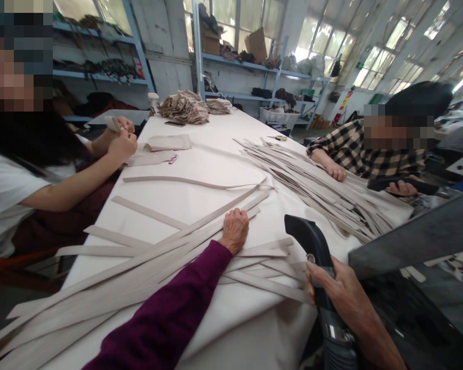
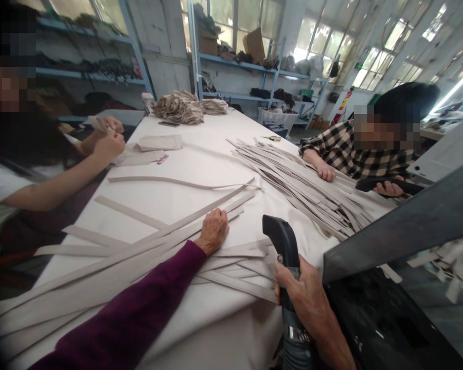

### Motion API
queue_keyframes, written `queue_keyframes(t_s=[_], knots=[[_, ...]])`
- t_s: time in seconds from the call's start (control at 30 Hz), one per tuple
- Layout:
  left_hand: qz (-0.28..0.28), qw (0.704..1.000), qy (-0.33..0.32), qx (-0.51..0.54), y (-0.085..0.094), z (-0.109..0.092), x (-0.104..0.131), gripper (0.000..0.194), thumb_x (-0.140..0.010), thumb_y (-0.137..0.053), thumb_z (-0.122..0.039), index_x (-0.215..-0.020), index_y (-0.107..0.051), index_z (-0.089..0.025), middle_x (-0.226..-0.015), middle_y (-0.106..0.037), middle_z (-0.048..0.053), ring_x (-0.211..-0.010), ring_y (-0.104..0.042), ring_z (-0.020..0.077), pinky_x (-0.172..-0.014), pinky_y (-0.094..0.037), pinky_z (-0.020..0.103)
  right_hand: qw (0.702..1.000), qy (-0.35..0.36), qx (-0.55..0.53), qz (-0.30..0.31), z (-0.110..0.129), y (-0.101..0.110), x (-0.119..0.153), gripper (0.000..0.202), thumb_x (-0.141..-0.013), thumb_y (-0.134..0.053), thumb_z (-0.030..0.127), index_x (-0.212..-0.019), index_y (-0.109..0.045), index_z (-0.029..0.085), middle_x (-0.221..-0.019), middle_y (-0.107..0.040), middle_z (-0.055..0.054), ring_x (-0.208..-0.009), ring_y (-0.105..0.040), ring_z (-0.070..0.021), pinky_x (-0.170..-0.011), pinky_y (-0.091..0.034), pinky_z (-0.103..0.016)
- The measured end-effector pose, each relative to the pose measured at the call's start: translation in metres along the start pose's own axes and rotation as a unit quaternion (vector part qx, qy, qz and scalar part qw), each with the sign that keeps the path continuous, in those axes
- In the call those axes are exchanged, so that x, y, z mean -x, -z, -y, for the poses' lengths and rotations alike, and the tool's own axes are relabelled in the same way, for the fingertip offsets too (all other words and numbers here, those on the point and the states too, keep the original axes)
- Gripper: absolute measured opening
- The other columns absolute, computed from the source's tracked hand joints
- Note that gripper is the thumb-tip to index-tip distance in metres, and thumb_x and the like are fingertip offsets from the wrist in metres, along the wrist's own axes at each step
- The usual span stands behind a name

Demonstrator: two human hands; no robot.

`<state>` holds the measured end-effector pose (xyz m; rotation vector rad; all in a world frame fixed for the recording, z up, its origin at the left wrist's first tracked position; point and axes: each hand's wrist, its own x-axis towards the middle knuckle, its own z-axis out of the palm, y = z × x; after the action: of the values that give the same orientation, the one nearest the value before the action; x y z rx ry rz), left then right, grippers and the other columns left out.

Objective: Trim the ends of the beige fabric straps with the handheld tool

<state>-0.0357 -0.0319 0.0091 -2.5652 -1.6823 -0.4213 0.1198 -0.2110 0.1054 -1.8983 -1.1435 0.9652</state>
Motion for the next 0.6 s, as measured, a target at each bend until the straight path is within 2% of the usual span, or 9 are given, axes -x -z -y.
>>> queue_keyframes(t_s=[0.17, 0.23, 0.27, 0.3, 0.33, 0.4, 0.47, 0.53, 0.6], knots=[[0.014, 0.998, -0.013, 0.057, 0.005, -0.001, 0.003, 0.02, -0.079, -0.038, -0.007, -0.092, -0.053, -0.01, -0.092, -0.055, 0.013, -0.089, -0.051, 0.0213, -0.076, -0.037, 0.033, 1.0, -0.006, 0.007, -0.004, 0.002, 0.003, 0.006, 0.026, -0.079, -0.048, 0.042, -0.069, -0.047, 0.018, -0.044, -0.054, 0.004, -0.04, -0.05, -0.0119, -0.04, -0.041, -0.021], [0.017, 0.989, 0.003, 0.15, 0.006, -0.002, 0.003, 0.02, -0.077, -0.04, -0.008, -0.092, -0.053, -0.011, -0.089, -0.057, 0.012, -0.084, -0.053, 0.0194, -0.071, -0.039, 0.03, 1.0, -0.01, 0.013, -0.004, 0.001, 0.004, 0.008, 0.026, -0.079, -0.048, 0.042, -0.07, -0.048, 0.018, -0.044, -0.054, 0.005, -0.039, -0.05, -0.012, -0.039, -0.041, -0.021], [0.029, 0.973, 0.018, 0.226, 0.007, -0.003, 0.002, 0.018, -0.078, -0.04, -0.01, -0.09, -0.053, -0.012, -0.084, -0.058, 0.011, -0.077, -0.055, 0.0174, -0.067, -0.039, 0.028, 1.0, -0.01, 0.017, -0.005, 0.001, 0.005, 0.009, 0.025, -0.079, -0.048, 0.042, -0.07, -0.048, 0.018, -0.044, -0.054, 0.005, -0.039, -0.05, -0.0119, -0.039, -0.041, -0.021], [0.05, 0.946, 0.031, 0.319, 0.008, -0.004, 0.002, 0.016, -0.078, -0.04, -0.012, -0.088, -0.053, -0.012, -0.077, -0.059, 0.009, -0.068, -0.054, 0.0149, -0.061, -0.039, 0.025, 1.0, -0.008, 0.019, -0.006, 0.0, 0.005, 0.009, 0.025, -0.079, -0.048, 0.042, -0.07, -0.048, 0.018, -0.045, -0.054, 0.005, -0.04, -0.051, -0.0119, -0.04, -0.041, -0.02], [0.077, 0.904, 0.044, 0.419, 0.009, -0.006, 0.001, 0.014, -0.079, -0.041, -0.016, -0.084, -0.053, -0.012, -0.071, -0.059, 0.007, -0.059, -0.052, 0.0122, -0.055, -0.038, 0.023, 1.0, -0.004, 0.022, -0.007, -0.001, 0.004, 0.01, 0.026, -0.079, -0.048, 0.042, -0.07, -0.048, 0.018, -0.045, -0.054, 0.005, -0.04, -0.051, -0.0117, -0.041, -0.041, -0.02], [0.132, 0.788, 0.061, 0.598, 0.011, -0.01, 0.001, 0.013, -0.077, -0.043, -0.02, -0.076, -0.053, -0.012, -0.064, -0.058, 0.005, -0.047, -0.046, 0.0077, -0.045, -0.033, 0.02, 1.0, 0.002, 0.024, -0.006, -0.002, 0.003, 0.01, 0.027, -0.079, -0.047, 0.043, -0.067, -0.047, 0.018, -0.046, -0.054, 0.005, -0.041, -0.051, -0.0116, -0.042, -0.042, -0.02], [0.164, 0.684, 0.074, 0.707, 0.011, -0.013, 0.002, 0.011, -0.072, -0.047, -0.019, -0.073, -0.054, -0.011, -0.065, -0.059, 0.005, -0.044, -0.042, 0.0051, -0.04, -0.027, 0.018, 1.0, -0.008, 0.018, -0.005, -0.003, 0.0, 0.01, 0.028, -0.079, -0.047, 0.044, -0.067, -0.047, 0.019, -0.045, -0.054, 0.004, -0.04, -0.051, -0.012, -0.041, -0.042, -0.02], [0.18, 0.625, 0.09, 0.755, 0.01, -0.016, 0.004, 0.012, -0.067, -0.05, -0.017, -0.074, -0.056, -0.009, -0.062, -0.057, 0.003, -0.042, -0.038, 0.0037, -0.038, -0.022, 0.017, 1.0, -0.022, 0.009, 0.005, -0.002, -0.006, 0.01, 0.027, -0.079, -0.047, 0.044, -0.07, -0.048, 0.018, -0.043, -0.053, 0.005, -0.039, -0.05, -0.0123, -0.039, -0.041, -0.021], [0.199, 0.601, 0.098, 0.768, 0.009, -0.018, 0.006, 0.012, -0.065, -0.053, -0.017, -0.072, -0.058, -0.009, -0.054, -0.051, 0.0, -0.04, -0.035, 0.0031, -0.037, -0.02, 0.017, 0.999, -0.024, -0.001, 0.025, 0.001, -0.012, 0.01, 0.026, -0.079, -0.047, 0.044, -0.074, -0.048, 0.018, -0.043, -0.052, 0.005, -0.038, -0.05, -0.0121, -0.039, -0.041, -0.02]])
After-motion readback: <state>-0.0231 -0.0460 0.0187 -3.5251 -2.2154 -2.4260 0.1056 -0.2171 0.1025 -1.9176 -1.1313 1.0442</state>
